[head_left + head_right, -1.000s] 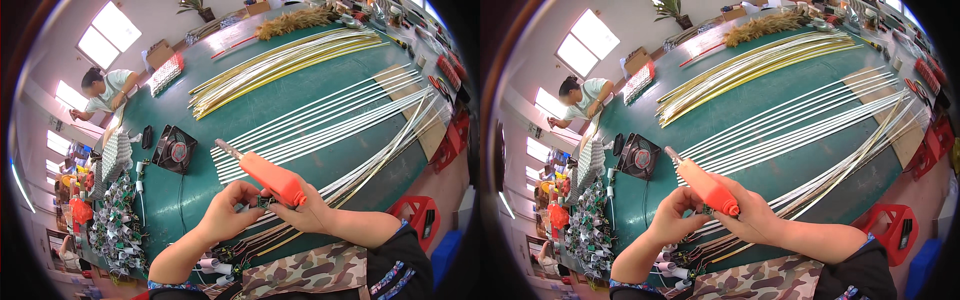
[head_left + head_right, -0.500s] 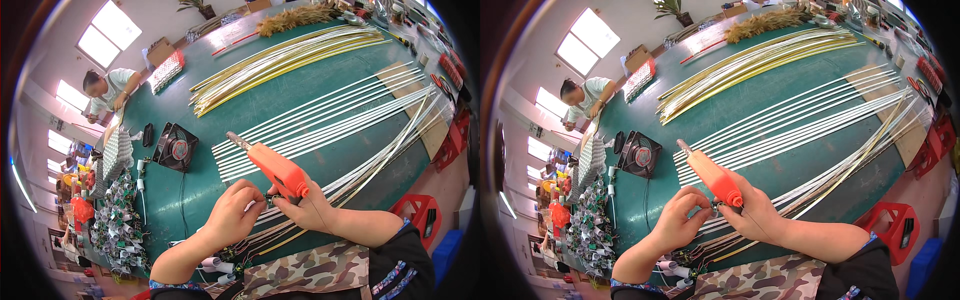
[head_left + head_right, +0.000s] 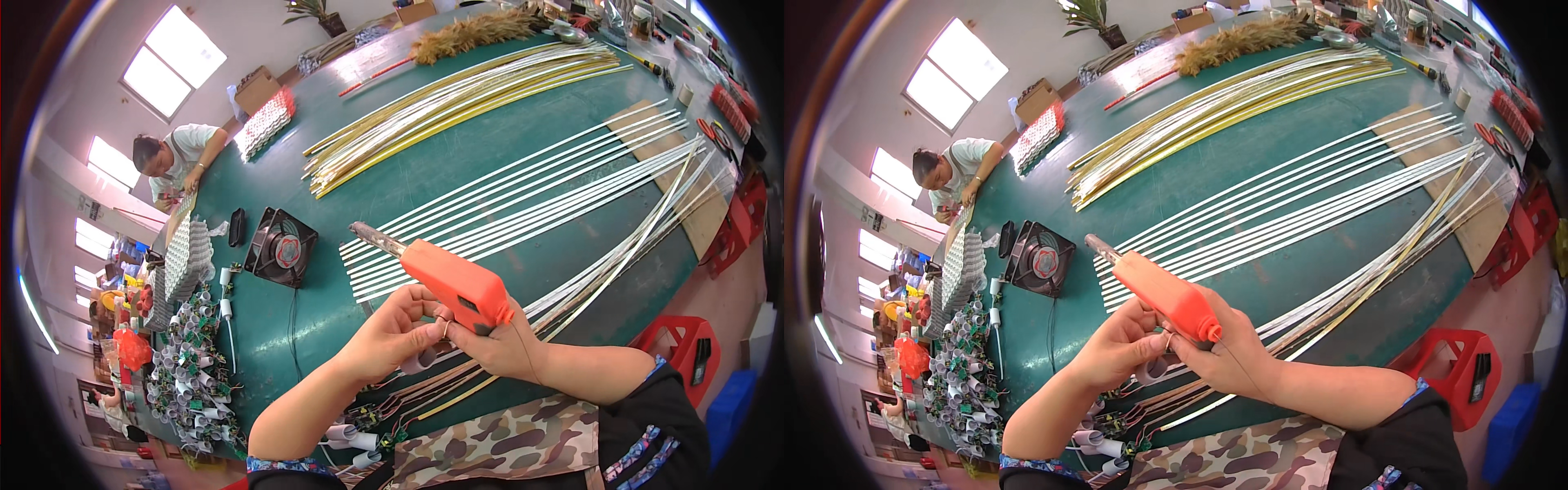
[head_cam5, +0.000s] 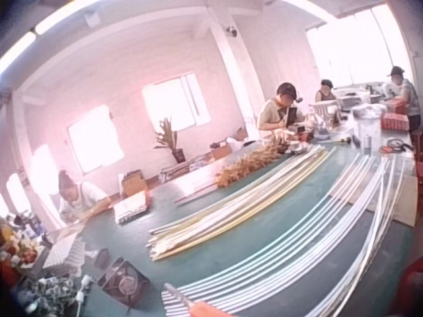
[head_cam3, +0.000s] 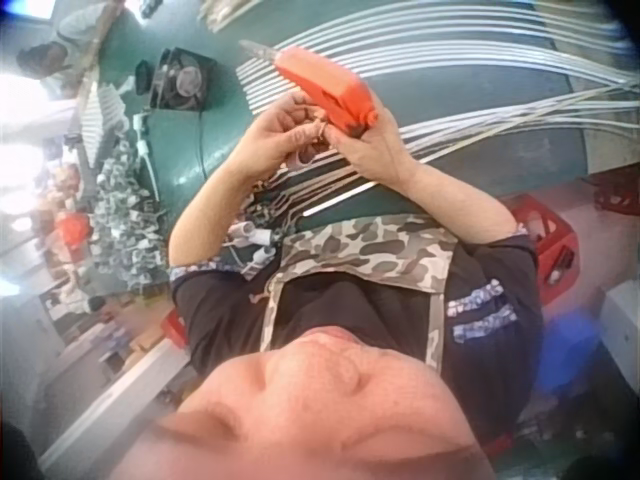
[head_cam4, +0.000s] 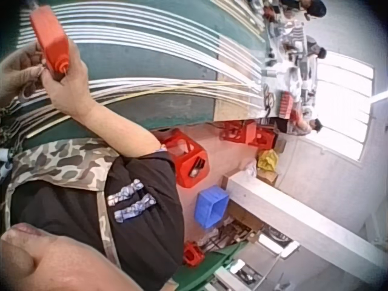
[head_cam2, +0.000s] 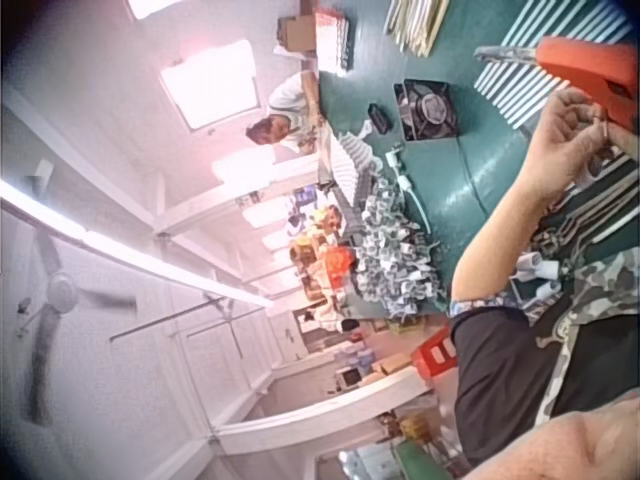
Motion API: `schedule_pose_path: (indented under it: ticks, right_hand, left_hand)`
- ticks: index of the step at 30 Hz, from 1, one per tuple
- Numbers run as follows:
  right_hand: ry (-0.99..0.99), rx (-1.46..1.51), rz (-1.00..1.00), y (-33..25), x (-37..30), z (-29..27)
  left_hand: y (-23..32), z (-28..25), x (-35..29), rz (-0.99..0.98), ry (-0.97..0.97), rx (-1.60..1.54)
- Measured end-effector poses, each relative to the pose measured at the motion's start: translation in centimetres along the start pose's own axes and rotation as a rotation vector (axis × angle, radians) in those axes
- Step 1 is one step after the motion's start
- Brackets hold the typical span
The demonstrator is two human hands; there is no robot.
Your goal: The person solders circuit board wires onto LED light strips using a soldering gun, then gathers the assembled strips together by hand.
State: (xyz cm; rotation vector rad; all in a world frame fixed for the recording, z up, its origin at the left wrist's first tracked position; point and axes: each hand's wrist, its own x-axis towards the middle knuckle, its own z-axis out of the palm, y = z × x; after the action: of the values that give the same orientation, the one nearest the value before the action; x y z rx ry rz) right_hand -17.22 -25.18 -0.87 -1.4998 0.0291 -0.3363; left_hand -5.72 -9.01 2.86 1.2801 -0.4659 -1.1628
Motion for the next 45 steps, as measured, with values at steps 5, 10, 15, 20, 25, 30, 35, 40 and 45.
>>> schedule_pose_path:
  ticks: [5,10,15,20,25,30,35,40,45]
  right_hand:
    - [-0.001,0.041,0.042,-0.2,0.2,-0.7]
    - [-0.027,0.065,0.059,-0.5,0.4,-1.5]
    - [-0.058,0.048,0.039,-0.4,0.4,-1.3]
    - [0.043,0.056,-0.033,-0.6,0.4,-1.5]
    - [0.220,0.229,0.180,-1.4,1.3,-2.3]
    - [0.021,0.347,0.333,-1.5,0.8,-0.7]
    - [-0.014,0.238,0.268,-1.1,0.5,-0.2]
    - [-0.056,0.258,0.281,-1.1,0.9,-1.5]
    - [-0.082,0.136,0.169,-0.8,0.5,-1.5]
  left_hand:
    - [0.2,-1.1,0.0,-0.094,-0.072,-0.030]
    - [1.1,-1.2,-0.4,-0.088,-0.108,-0.161]
    - [1.9,-1.2,-0.3,-0.167,-0.089,-0.023]
    - [1.5,-0.6,-0.8,-0.021,0.094,0.114]
    - [1.2,-1.0,-1.6,0.282,0.126,0.091]
    - [0.4,-1.2,-0.8,0.411,0.047,0.120]
    - [0.0,-0.1,-0.6,0.394,0.101,0.175]
    - [1.4,0.1,-1.3,0.099,0.119,0.190]
    - [1.9,-0.1,-1.4,-0.016,0.101,0.650]
